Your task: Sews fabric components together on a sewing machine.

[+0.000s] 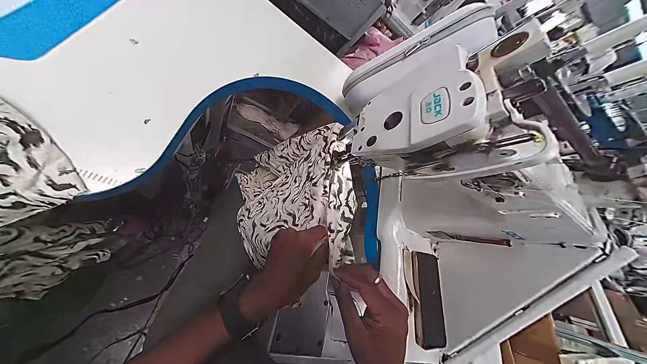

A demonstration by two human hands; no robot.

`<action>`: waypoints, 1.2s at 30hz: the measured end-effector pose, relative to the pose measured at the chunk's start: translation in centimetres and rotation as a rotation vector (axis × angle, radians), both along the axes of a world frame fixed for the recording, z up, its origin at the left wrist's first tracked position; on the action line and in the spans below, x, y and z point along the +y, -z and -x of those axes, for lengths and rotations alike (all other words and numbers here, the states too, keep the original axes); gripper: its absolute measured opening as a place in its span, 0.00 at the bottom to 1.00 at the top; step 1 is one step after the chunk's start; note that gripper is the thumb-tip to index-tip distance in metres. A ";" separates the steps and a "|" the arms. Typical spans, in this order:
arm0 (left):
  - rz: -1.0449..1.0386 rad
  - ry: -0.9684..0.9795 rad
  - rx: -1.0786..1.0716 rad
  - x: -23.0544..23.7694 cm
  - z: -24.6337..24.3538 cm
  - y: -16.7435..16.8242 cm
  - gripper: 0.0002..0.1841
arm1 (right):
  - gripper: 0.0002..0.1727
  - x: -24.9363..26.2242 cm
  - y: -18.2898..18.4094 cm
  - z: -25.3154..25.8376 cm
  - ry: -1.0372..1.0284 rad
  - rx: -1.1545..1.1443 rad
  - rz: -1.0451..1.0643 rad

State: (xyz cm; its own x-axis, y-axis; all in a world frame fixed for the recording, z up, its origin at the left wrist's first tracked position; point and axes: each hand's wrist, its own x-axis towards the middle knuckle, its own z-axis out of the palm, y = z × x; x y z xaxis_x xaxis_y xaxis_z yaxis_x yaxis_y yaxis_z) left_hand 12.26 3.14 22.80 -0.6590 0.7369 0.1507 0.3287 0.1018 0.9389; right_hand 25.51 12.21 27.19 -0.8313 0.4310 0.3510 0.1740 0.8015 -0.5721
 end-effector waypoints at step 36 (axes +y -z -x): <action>0.178 -0.067 0.086 0.4 2.3 8.0 0.13 | 0.14 3.0 4.9 8.2 -0.290 0.028 -0.354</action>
